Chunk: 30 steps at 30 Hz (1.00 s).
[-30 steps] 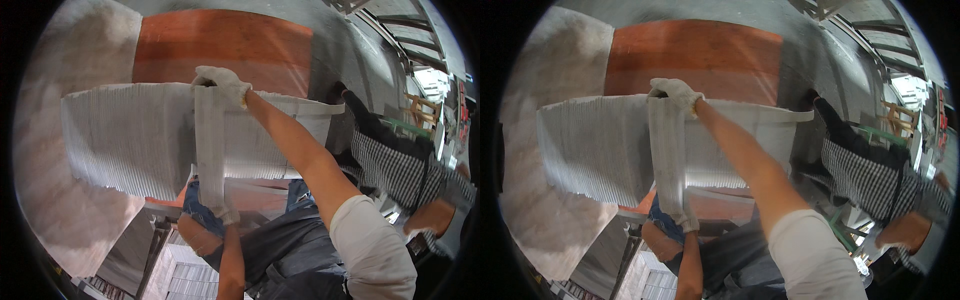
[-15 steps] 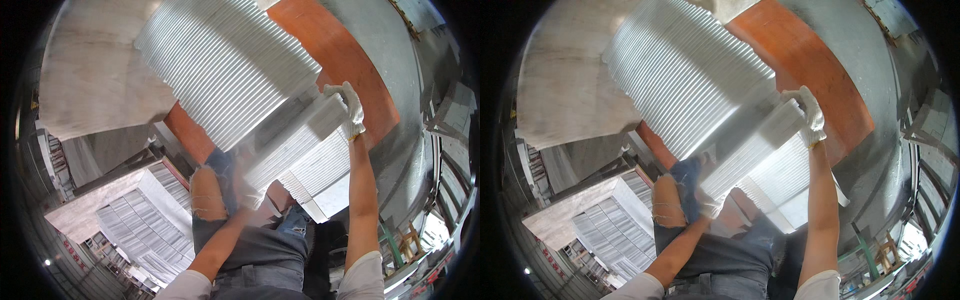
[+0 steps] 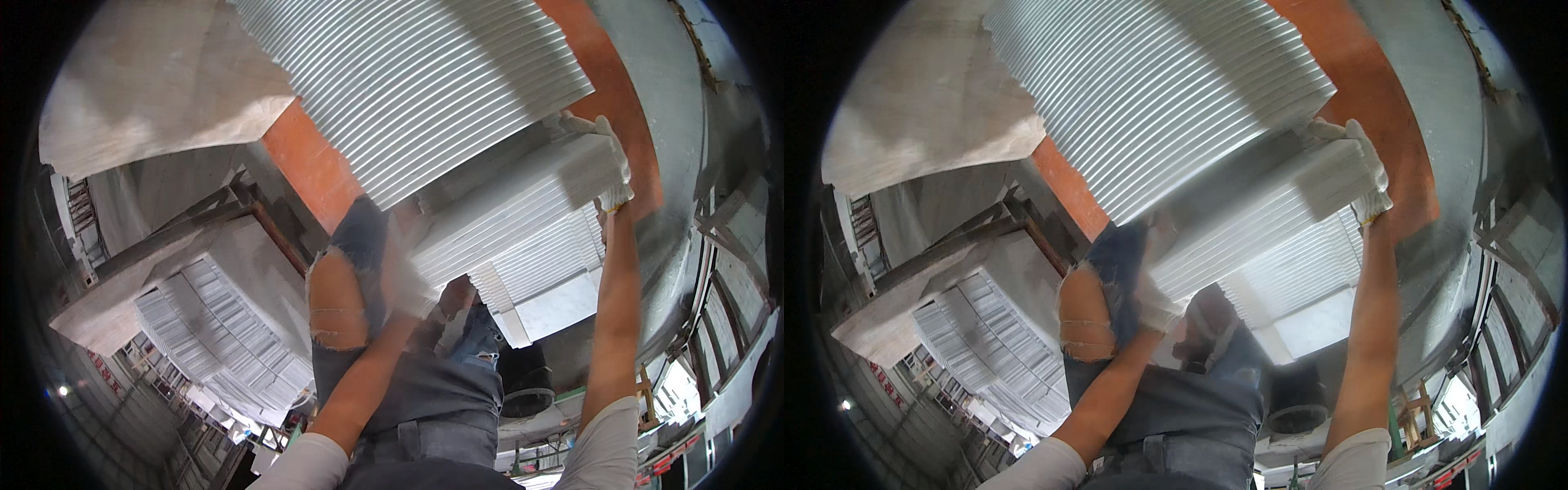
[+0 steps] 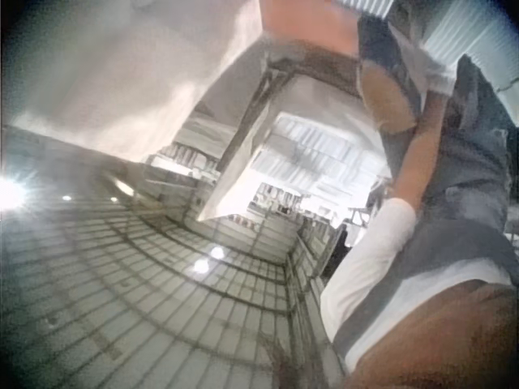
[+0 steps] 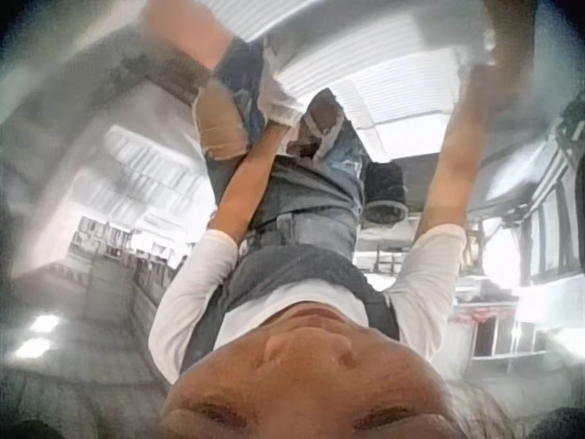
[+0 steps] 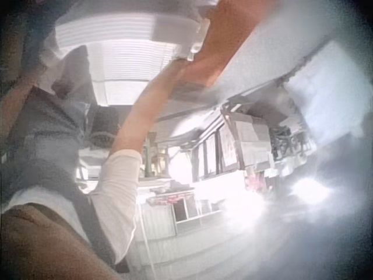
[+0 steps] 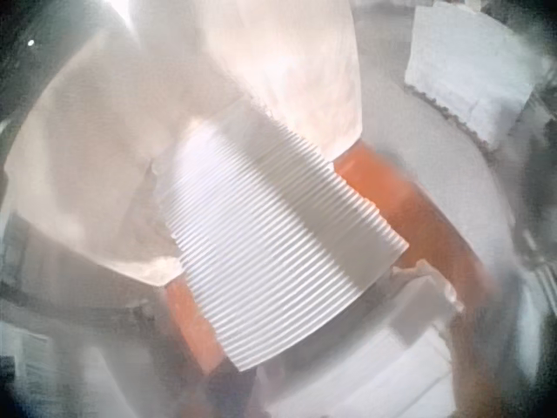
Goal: The person uses a metal scraper to remove residue from the edges of white stone tiles, then marks the tiles with a marker. The person stacks the finished tiles and places them on a nearby table. A coworker is visible working at the same table.
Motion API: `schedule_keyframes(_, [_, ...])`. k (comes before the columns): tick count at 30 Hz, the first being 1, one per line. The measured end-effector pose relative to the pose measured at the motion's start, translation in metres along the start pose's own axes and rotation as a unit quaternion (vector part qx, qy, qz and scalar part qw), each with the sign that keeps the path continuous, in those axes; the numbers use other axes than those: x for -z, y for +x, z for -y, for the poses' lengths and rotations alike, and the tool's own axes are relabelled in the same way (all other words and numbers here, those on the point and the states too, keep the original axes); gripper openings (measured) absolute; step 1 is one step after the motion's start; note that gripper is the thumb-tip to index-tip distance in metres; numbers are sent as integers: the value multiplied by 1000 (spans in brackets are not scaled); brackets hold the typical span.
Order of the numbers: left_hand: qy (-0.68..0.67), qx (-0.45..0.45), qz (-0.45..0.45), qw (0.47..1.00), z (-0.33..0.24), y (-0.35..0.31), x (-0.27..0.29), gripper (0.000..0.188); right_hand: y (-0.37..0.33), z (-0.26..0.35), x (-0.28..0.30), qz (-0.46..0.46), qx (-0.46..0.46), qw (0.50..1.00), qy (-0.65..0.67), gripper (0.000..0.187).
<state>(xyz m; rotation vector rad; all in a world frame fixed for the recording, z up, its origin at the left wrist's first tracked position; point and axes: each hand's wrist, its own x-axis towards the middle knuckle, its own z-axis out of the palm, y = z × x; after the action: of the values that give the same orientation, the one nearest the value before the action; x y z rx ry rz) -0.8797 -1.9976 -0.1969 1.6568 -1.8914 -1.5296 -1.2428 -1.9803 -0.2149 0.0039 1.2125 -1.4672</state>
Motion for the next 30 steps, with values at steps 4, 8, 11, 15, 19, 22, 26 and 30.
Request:
schedule_keyframes(4, [-87, 78, 13, 993, -5, -6, 4, 46, 3, -4, 1, -27, 16, 999, -30, 55])
schedule_keyframes(8, [-60, -14, -27, 998, -3, -13, -1, 41, 12, -9, 14, -30, 22, 999, 8, 52])
schedule_keyframes(11, [-220, -86, -55, 970, 16, -13, -12, 44, 19, -15, 39, -5, 89, 992, -92, 52])
schedule_keyframes(15, [-624, 72, 43, 777, 45, -12, -21, 63, 32, -34, 90, -117, 49, 991, -45, 46])
schedule_keyframes(19, [-95, 1, 95, 991, 43, -24, -4, 76, -20, -46, 157, -218, -16, 976, -2, 44])
schedule_keyframes(22, [-54, 24, 183, 981, 14, -47, 17, 75, -88, -56, 182, -240, -63, 969, -13, 44])
schedule_keyframes(26, [-61, 74, 275, 957, -32, -97, 38, 71, -190, -66, 179, -303, -136, 938, 101, 58])
schedule_keyframes(30, [-59, 127, 286, 948, -68, -176, 38, 65, -265, -94, 163, -262, -177, 949, 17, 59])
